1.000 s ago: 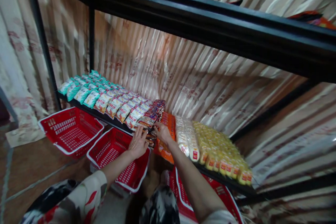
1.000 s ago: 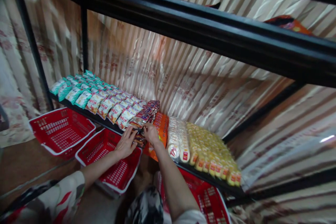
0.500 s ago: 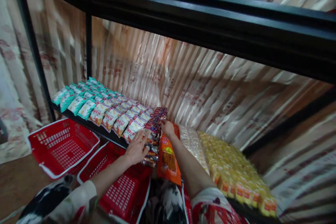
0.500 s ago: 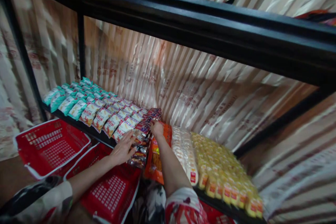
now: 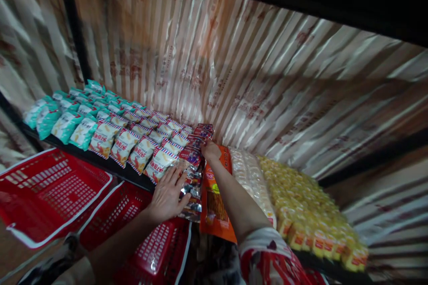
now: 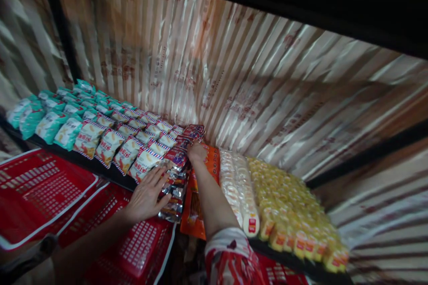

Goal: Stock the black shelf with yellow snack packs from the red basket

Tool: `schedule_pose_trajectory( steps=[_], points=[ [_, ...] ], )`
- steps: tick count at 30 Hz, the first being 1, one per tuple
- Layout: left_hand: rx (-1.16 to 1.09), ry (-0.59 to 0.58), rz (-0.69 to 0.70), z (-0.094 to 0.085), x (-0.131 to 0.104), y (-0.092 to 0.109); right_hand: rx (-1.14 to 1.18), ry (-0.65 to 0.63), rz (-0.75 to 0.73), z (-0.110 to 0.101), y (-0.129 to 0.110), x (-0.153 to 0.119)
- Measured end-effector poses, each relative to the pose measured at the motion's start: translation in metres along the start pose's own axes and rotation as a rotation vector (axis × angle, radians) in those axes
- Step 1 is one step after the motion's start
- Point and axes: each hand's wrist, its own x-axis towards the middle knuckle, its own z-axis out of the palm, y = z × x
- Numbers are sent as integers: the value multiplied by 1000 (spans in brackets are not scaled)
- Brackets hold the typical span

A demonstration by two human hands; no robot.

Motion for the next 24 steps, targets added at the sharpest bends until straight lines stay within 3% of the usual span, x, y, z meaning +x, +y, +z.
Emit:
schedule_pose_trajectory(
  steps=[12, 16, 20, 24],
  points=[
    [-25, -14, 20, -2, 2, -2, 95, 33, 72, 7, -3, 4],
    [-27, 32, 53, -10, 6, 0, 270, 155, -18, -3, 16, -9],
    [-148, 60, 122, -24, 6, 31, 390, 312, -255, -14, 67, -64],
    [-422, -89, 183, -14, -6, 86, 366, 334, -322, -1, 122, -150]
  ],
)
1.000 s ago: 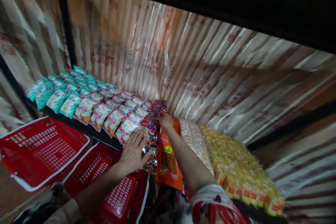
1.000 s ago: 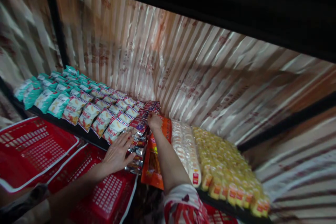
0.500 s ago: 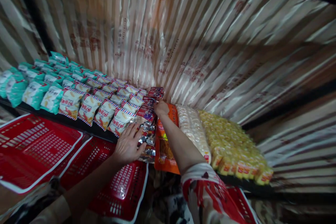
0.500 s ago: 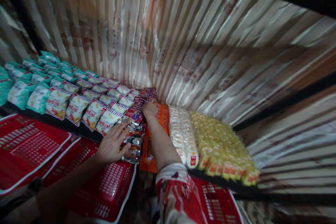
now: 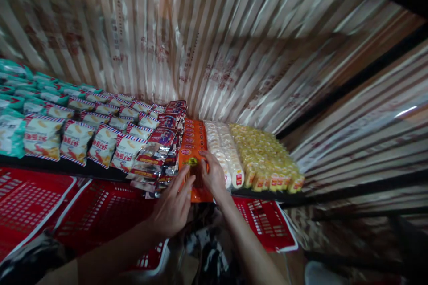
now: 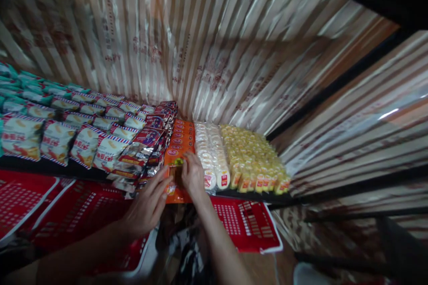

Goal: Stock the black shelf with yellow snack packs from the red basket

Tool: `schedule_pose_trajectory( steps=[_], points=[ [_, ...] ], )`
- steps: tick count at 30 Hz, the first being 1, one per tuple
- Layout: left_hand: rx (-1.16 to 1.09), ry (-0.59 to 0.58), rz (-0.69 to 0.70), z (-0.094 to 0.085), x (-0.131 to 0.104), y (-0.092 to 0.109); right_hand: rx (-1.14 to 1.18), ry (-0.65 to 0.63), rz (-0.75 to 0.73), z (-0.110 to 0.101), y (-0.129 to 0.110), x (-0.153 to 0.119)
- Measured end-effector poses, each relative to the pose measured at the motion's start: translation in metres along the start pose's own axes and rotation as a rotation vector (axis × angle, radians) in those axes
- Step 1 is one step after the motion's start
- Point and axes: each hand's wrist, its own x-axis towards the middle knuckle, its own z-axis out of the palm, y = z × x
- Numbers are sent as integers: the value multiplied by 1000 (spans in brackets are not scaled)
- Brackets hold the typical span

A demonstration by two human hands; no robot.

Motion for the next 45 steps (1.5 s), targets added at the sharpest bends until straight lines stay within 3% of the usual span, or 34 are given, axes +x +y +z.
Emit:
schedule_pose_trajectory(
  steps=[3, 6, 10, 14, 19, 29, 36, 45],
  points=[
    [-136, -54, -207, 38, 9, 16, 1, -102, 15, -2, 11, -61],
    [-102, -172, -399, 66, 30, 12, -29, -130, 36, 7, 17, -93],
    [107, -333, -440, 84, 58, 1, -34, -106, 43, 12, 17, -97],
    [241, -429, -467, 94, 66, -3, -97, -116, 24, 9, 16, -95],
    [274, -439, -442, 99, 64, -1, -135, -95, 55, 4, 13, -97],
    [266, -476, -440, 92, 70, 2, -150, -122, 157, -2, 9, -95],
    [230, -466, -463, 92, 71, 0, -50, -8, 164, -2, 7, -86],
    [246, -467, -384, 95, 62, -3, -138, -88, 131, 4, 11, -95]
  ],
)
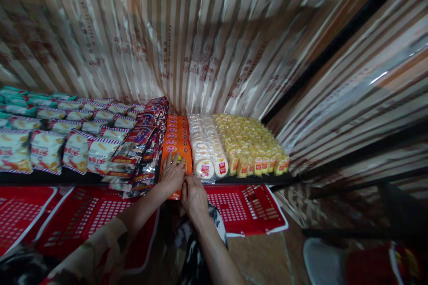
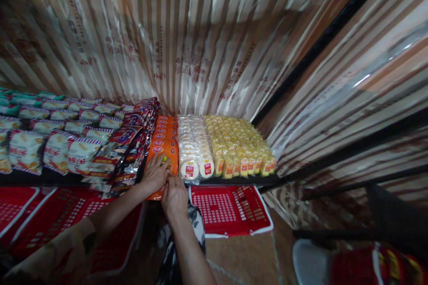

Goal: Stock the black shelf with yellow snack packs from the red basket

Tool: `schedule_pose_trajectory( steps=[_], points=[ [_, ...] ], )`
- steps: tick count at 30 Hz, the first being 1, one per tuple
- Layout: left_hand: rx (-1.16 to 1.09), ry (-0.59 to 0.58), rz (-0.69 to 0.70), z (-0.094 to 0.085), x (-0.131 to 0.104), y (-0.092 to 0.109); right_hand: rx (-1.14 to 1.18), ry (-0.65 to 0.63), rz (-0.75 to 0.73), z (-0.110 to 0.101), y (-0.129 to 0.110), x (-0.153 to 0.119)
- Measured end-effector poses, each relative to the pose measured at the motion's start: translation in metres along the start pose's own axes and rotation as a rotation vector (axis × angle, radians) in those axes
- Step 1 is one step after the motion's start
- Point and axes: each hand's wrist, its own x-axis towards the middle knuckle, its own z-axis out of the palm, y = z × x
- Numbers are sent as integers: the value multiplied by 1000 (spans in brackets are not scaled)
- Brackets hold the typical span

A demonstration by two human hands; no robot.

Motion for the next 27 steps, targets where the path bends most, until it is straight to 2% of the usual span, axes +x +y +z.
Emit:
schedule_pose_trajectory(
  steps=[6, 17, 27],
  points=[
    [9, -20, 8, 0, -3, -1, -21, -59, 29, -7, -3, 0],
    [36, -13, -28, -1, -3, 6, -16, -30, 67, -4, 3, 1],
    [-7, 64, -30, 5, -1, 4, -6, -8, 74, -3, 3, 3]
  ],
)
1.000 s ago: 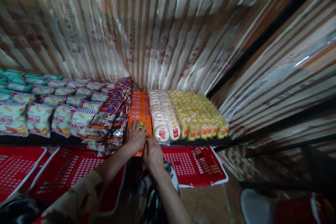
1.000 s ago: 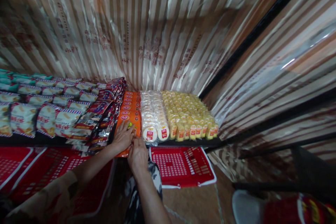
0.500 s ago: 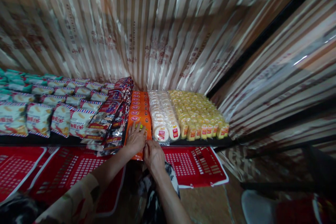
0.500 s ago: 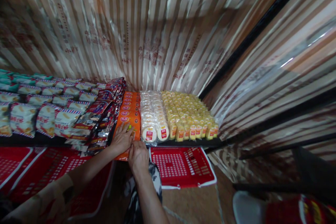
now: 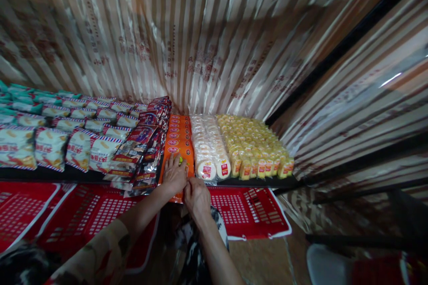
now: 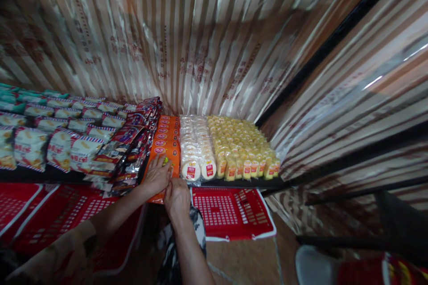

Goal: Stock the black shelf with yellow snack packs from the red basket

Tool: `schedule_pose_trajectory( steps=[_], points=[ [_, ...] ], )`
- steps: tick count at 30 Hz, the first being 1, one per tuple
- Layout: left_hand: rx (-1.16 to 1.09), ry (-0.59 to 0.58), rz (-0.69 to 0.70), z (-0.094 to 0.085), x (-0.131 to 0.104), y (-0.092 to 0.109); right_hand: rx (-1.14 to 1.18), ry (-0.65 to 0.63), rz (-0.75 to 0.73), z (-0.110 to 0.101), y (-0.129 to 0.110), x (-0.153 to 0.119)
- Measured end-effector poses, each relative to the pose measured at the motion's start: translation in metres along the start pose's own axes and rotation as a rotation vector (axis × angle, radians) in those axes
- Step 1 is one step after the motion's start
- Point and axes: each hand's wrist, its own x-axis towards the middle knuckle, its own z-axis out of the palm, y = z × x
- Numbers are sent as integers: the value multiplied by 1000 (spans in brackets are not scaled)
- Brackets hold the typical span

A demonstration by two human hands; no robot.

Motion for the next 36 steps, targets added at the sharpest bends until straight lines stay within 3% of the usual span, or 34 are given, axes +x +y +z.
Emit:
schedule_pose_trajectory(
  steps=[14, 19, 23, 26, 30, 32, 36],
  points=[
    [-2, 45, -17, 6, 1, 0, 77, 75, 16, -4, -2, -2],
    [-22, 46, -27, 5, 1, -1, 259, 148, -7, -8, -4, -3],
    [-65, 43, -8, 0, -1, 0, 441, 116, -56, -27, -5, 9],
    [-158, 133, -31, 1, 3, 12, 392, 87, -115, -50, 2, 36],
    [-368, 296, -169, 19, 24, 45, 139, 13, -319, -69, 24, 102],
    [-450, 350, -233, 32, 38, 62, -38, -60, -411, -69, 35, 143],
    [-517, 434, -296, 50, 64, 83, -407, -334, -574, -54, 43, 215]
  ],
)
